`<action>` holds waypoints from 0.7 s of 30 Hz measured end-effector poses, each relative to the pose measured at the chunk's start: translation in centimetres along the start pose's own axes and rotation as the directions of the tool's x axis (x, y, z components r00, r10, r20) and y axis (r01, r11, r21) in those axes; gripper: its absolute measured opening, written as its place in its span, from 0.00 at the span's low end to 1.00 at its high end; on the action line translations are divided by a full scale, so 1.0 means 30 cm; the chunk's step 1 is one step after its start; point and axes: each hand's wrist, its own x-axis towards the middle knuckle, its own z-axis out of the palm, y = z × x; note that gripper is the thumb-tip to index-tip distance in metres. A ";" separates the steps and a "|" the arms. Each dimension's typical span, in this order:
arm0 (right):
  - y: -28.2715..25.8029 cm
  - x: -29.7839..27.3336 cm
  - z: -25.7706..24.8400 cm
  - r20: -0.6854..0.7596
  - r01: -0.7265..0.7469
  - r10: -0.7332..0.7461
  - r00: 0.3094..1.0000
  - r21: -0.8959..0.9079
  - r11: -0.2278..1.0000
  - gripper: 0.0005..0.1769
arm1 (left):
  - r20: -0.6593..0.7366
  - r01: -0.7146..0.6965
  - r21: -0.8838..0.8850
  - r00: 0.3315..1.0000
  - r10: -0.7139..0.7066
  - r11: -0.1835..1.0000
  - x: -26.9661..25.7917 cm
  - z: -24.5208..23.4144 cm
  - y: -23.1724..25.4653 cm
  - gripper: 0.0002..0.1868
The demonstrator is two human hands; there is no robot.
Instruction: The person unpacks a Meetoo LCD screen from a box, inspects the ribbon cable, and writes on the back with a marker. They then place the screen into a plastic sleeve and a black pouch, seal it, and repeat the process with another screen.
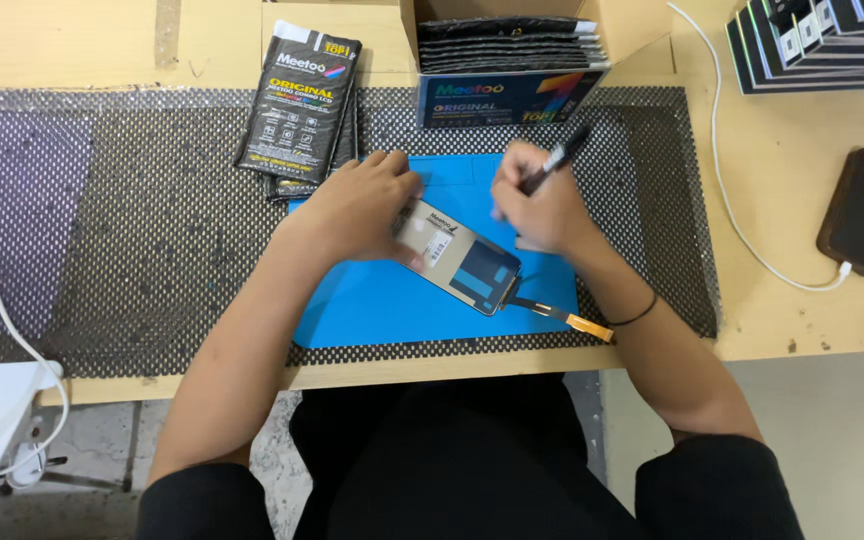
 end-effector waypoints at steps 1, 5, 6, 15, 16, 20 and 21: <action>-0.031 0.000 -0.022 -0.003 -0.001 0.001 1.000 0.004 1.000 0.12 | 0.004 -0.001 0.003 1.000 0.001 1.000 0.001 0.003 0.003 0.46; -0.124 -0.009 -0.083 0.090 0.036 0.023 0.996 -0.595 0.803 0.11 | 0.039 0.014 0.074 0.999 -0.017 0.997 0.006 0.004 0.015 0.50; -0.141 -0.012 -0.088 0.135 0.034 0.093 0.987 -0.725 0.688 0.20 | 0.053 0.016 0.083 0.998 -0.020 0.996 0.005 0.002 0.017 0.52; -0.097 -0.031 -0.006 0.231 0.399 -0.328 0.916 -0.618 0.678 0.14 | -0.036 -0.100 0.079 0.994 0.103 0.992 0.015 0.037 -0.043 0.57; -0.105 -0.034 0.003 0.231 0.406 -0.337 0.913 -0.614 0.677 0.14 | -0.038 -0.093 0.085 0.995 0.097 0.992 0.013 0.034 -0.041 0.57; -0.140 -0.038 0.014 0.350 0.320 -0.149 0.925 -0.505 0.802 0.15 | -0.095 -0.144 0.135 0.983 0.157 0.980 0.022 0.046 -0.031 0.58; -0.150 -0.033 0.010 0.392 0.226 -0.042 0.919 -0.437 0.871 0.15 | -0.125 -0.146 0.143 0.978 0.164 0.979 0.028 0.054 -0.028 0.57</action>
